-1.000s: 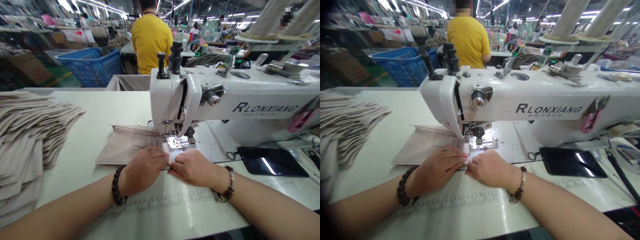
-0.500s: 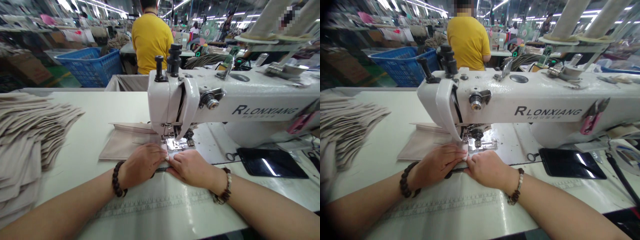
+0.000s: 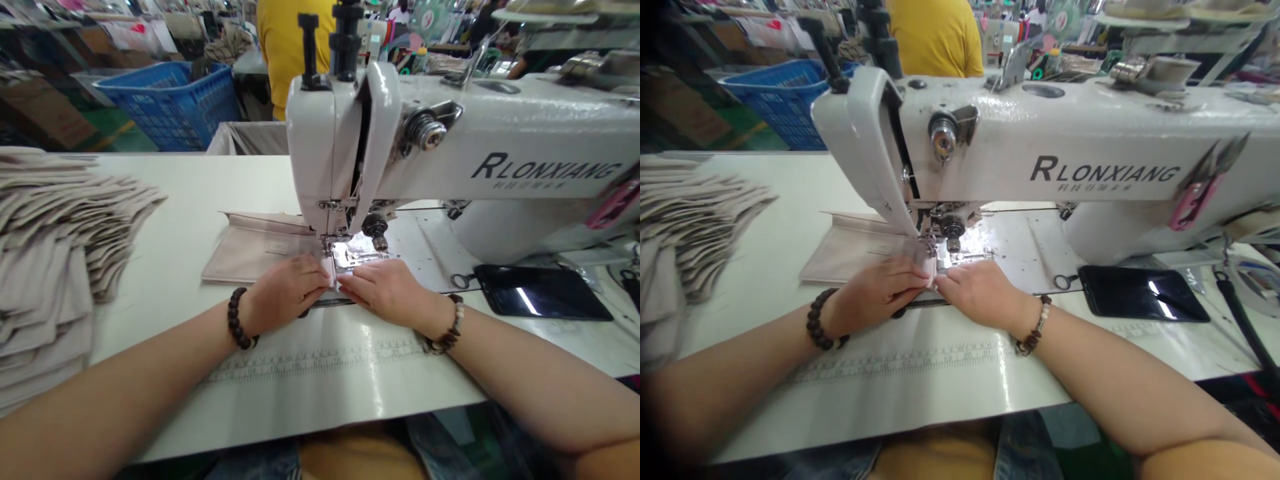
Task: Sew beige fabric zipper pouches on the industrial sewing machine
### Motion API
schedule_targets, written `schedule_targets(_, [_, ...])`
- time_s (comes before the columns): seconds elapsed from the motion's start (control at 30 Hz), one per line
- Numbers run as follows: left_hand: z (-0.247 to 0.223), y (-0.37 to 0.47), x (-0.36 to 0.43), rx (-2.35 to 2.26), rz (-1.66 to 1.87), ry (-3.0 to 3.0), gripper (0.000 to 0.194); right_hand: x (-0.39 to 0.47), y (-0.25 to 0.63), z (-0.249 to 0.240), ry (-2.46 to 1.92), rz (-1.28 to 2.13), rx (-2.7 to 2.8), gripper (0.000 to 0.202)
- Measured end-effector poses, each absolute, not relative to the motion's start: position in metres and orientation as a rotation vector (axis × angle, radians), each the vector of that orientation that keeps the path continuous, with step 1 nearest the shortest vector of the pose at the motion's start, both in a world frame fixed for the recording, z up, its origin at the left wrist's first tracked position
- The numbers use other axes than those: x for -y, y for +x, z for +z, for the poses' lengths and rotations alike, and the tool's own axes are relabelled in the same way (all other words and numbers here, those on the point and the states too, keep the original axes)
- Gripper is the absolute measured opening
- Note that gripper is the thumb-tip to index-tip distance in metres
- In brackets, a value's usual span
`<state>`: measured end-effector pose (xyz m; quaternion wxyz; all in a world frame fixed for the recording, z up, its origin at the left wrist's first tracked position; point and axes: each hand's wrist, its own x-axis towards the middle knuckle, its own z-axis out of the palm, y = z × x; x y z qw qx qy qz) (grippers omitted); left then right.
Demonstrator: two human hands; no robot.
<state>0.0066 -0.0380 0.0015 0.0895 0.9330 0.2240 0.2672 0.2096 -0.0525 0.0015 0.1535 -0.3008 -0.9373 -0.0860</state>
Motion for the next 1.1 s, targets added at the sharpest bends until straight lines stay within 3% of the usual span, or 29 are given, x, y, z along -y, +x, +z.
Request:
schedule_targets(0.53, [0.001, 0.005, 0.039, -0.683, 0.644, 2.882, 0.02, 0.053, 0.21, -0.003, -0.715, -0.244, 2.793, 0.021])
schedule_targets(0.8, [0.005, 0.001, 0.041, -0.556, 0.482, 3.174, 0.021, 0.059, 0.206, 0.005, -0.884, -0.135, 2.883, 0.021])
schedule_targets(1.1, [0.002, 0.004, 0.028, -0.642, 0.421, 3.124, 0.018, 0.054, 0.202, -0.001, -1.065, -0.145, 2.818, 0.028])
